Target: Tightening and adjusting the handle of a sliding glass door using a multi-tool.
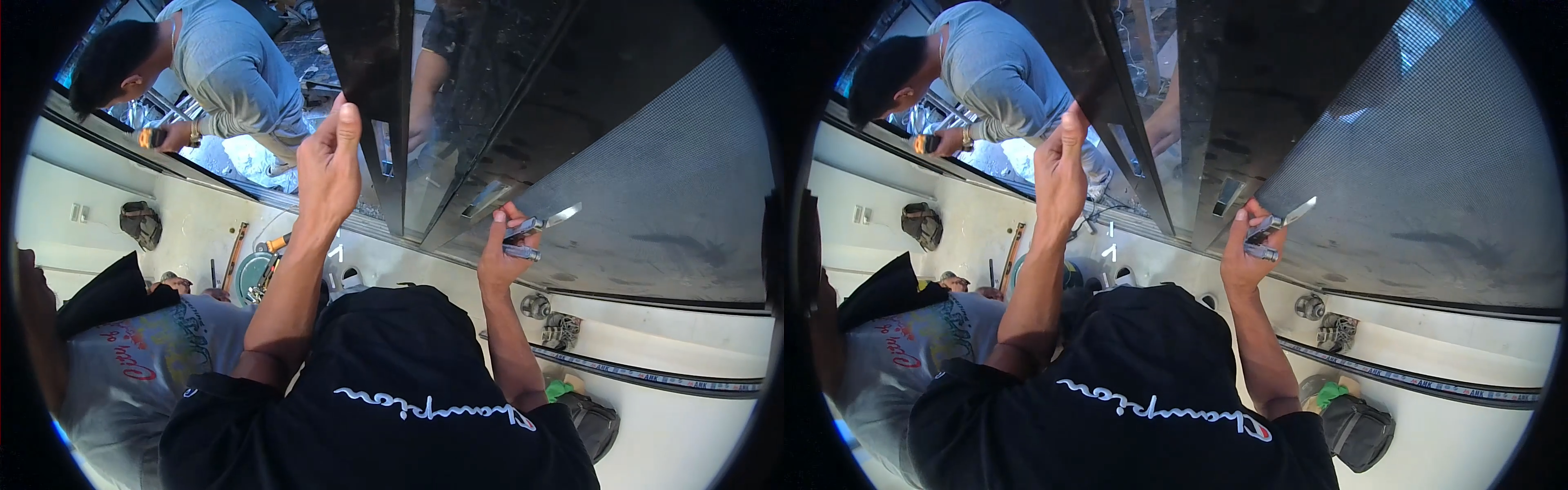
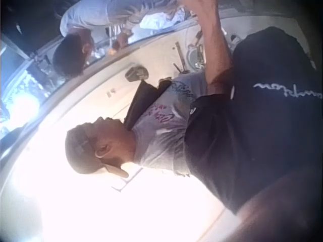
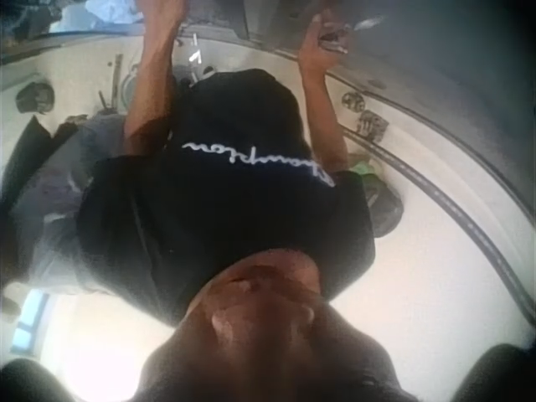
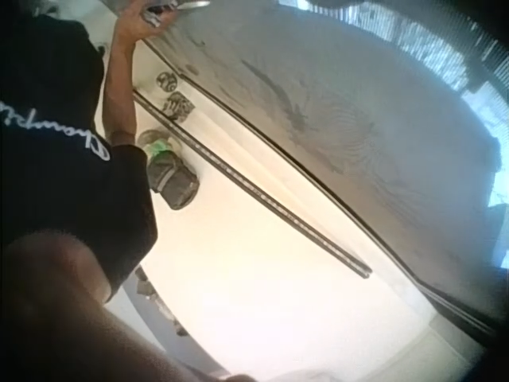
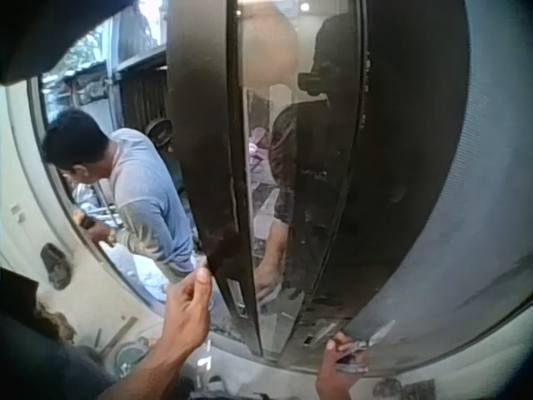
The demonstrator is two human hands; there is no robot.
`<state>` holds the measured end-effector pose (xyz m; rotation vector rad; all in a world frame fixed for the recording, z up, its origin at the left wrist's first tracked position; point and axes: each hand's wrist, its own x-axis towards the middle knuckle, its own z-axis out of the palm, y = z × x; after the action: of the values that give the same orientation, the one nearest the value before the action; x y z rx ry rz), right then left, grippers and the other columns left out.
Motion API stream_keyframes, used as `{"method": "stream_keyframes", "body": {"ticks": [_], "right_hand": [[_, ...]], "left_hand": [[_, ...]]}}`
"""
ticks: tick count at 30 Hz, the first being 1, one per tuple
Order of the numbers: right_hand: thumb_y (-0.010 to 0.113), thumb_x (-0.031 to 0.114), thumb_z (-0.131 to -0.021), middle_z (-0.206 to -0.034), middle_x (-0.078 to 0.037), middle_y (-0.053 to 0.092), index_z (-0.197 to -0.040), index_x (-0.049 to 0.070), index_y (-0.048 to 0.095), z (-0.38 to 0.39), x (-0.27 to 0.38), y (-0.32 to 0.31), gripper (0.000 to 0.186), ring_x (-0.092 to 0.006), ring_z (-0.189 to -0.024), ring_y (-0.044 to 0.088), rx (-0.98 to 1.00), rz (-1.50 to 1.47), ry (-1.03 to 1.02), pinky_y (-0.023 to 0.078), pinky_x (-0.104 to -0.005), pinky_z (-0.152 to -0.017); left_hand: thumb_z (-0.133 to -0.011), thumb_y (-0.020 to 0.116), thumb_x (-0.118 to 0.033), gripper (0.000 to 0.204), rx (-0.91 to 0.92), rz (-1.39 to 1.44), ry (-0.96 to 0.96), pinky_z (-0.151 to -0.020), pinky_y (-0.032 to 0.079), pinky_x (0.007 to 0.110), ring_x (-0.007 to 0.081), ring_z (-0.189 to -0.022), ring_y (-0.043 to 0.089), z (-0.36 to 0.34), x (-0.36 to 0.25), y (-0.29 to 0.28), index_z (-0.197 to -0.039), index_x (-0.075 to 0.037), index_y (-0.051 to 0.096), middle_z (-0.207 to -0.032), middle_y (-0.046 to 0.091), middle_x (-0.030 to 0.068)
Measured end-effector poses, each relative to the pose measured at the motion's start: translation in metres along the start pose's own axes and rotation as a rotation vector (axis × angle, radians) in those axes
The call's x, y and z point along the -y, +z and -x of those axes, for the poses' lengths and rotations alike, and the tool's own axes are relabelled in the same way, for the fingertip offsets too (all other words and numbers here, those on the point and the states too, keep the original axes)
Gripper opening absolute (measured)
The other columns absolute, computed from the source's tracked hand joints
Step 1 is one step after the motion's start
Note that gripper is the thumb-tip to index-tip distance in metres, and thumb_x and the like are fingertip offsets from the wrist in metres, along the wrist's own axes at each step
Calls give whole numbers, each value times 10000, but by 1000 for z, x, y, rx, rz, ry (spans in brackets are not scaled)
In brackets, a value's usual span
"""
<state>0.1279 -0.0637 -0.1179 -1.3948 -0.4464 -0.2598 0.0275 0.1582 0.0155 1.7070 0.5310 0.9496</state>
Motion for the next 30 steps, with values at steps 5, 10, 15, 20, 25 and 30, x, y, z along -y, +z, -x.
{"method": "stream_keyframes", "body": {"ticks": [5, 10, 15, 20, 25, 30], "right_hand": [[684, 25, -942, -1108, -171, 667, -1003, 38, 485, -1, -5, -3, 209, -189, -959, 656, -26, 7, 33, 519, -330, -883], [680, 31, -931, -1031, -143, 681, -966, 34, 502, -5, 4, 8, 182, -144, -936, 627, -63, 29, 44, 486, -300, -882], [684, 25, -934, -1026, -142, 677, -967, 31, 506, -6, 11, 13, 181, -148, -933, 630, -75, 13, 98, 490, -303, -885], [690, 25, -937, -1028, -141, 676, -970, 33, 509, -7, 10, 10, 184, -142, -934, 625, -73, -29, 73, 491, -299, -877], [695, 40, -941, -1020, -130, 681, -960, 33, 516, -6, 12, 12, 180, -130, -913, 618, -116, -58, 78, 491, -285, -847], [702, 50, -938, -997, -116, 687, -942, 39, 520, -3, 15, 22, 182, -111, -877, 610, -59, 33, 59, 492, -274, -814]], "left_hand": [[-958, 717, -222, 445, -257, -313, 513, -1007, 428, 292, 205, -1201, 579, 23, -27, 18, -1269, 80, 618, -1282, 649, 178], [-832, 836, -199, 337, 198, -202, 344, -716, 515, 312, 205, -770, 659, 22, -53, 61, -1005, 40, 673, -840, 691, 110], [-750, 880, -264, 432, 291, -439, 376, -549, 463, 376, 308, -581, 580, 21, -28, 84, -765, 31, 565, -692, 581, 174], [-782, 859, -224, 395, 337, -314, 384, -531, 454, 373, 291, -542, 549, 18, -24, 88, -771, 31, 558, -668, 565, 168], [-805, 839, -173, 275, 381, -274, 367, -542, 465, 345, 231, -544, 554, 18, -22, 88, -876, 21, 658, -695, 612, 158], [-807, 811, -195, 312, 397, -245, 241, -653, 499, 474, 445, -777, 641, 17, -22, 75, -870, 37, 613, -814, 647, 232]]}}
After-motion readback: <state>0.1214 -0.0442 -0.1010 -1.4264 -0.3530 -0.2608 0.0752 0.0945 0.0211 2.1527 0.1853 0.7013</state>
